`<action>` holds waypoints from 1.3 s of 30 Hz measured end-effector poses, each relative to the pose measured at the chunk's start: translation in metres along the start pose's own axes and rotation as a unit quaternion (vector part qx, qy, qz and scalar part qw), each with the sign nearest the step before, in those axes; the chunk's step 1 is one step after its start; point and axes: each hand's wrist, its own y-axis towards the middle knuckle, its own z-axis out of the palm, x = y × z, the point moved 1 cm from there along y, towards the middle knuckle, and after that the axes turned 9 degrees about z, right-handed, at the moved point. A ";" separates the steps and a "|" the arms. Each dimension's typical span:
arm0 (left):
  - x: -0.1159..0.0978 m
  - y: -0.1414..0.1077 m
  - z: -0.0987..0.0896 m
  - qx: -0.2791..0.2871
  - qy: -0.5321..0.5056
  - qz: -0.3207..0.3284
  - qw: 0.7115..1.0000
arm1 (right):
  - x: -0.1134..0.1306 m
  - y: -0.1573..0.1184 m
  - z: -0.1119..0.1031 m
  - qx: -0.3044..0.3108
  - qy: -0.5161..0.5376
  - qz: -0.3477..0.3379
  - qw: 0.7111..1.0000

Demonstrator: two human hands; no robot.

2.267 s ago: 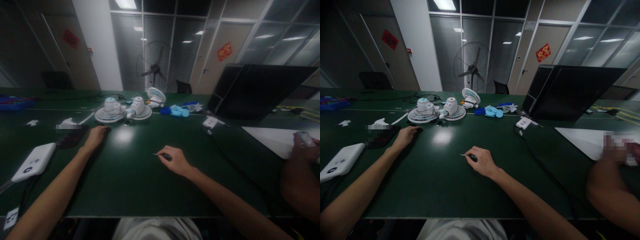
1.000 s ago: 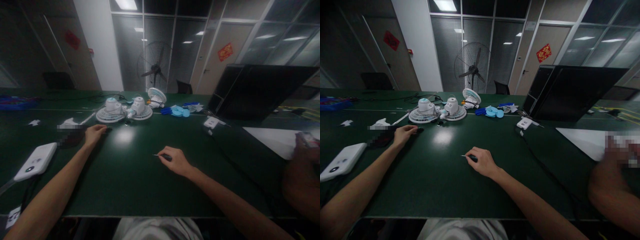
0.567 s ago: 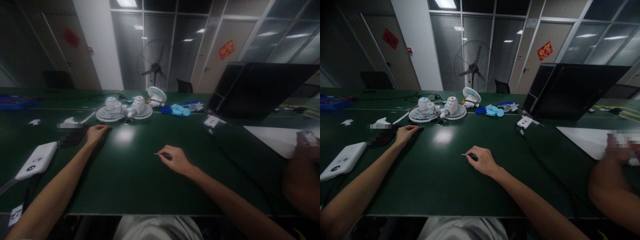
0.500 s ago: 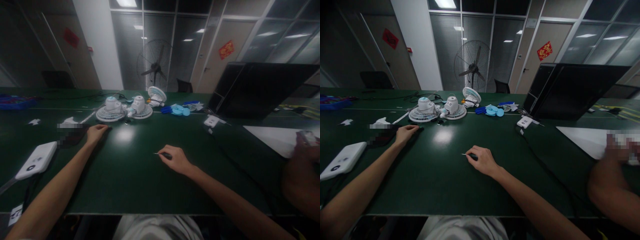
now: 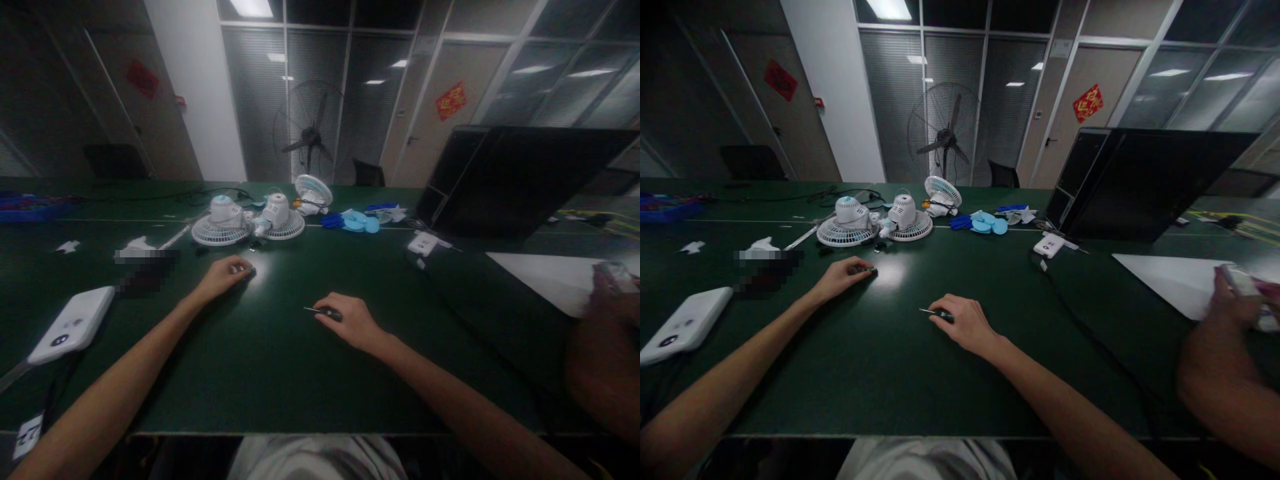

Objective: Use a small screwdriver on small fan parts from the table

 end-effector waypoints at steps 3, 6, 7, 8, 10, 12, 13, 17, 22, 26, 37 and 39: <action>-0.054 -0.005 0.037 0.104 -0.078 0.099 0.987 | -0.001 0.000 0.001 -0.002 -0.016 -0.004 1.000; -0.101 -0.015 0.068 0.173 -0.136 0.155 0.963 | -0.002 0.000 0.003 -0.004 -0.028 -0.006 1.000; -0.111 -0.018 0.075 0.180 -0.143 0.163 0.960 | -0.003 -0.001 0.004 -0.004 -0.027 -0.006 1.000; -0.118 -0.021 0.079 0.184 -0.146 0.166 0.958 | -0.003 -0.001 0.004 -0.004 -0.028 -0.006 1.000; -0.124 -0.023 0.081 0.186 -0.149 0.165 0.957 | -0.003 -0.001 0.004 -0.002 -0.028 -0.008 1.000; -0.123 -0.023 0.080 0.189 -0.153 0.164 0.956 | -0.002 -0.001 0.004 0.000 -0.028 -0.011 1.000; -0.122 -0.022 0.078 0.190 -0.155 0.164 0.956 | -0.002 -0.001 0.003 0.000 -0.028 -0.012 1.000; -0.121 -0.022 0.076 0.191 -0.158 0.163 0.955 | 0.000 -0.002 0.001 0.002 -0.019 -0.014 1.000; -0.123 -0.023 0.077 0.199 -0.164 0.161 0.953 | -0.001 -0.002 0.002 0.009 -0.006 -0.032 0.999; -0.125 -0.024 0.079 0.197 -0.163 0.161 0.953 | 0.000 -0.001 0.002 0.002 0.039 -0.045 0.998; -0.126 -0.024 0.087 0.201 -0.174 0.193 0.945 | 0.006 0.002 -0.003 -0.074 0.101 -0.001 0.992; -0.115 -0.019 0.083 0.172 -0.153 0.190 0.954 | 0.006 0.001 -0.004 -0.072 0.096 0.011 0.993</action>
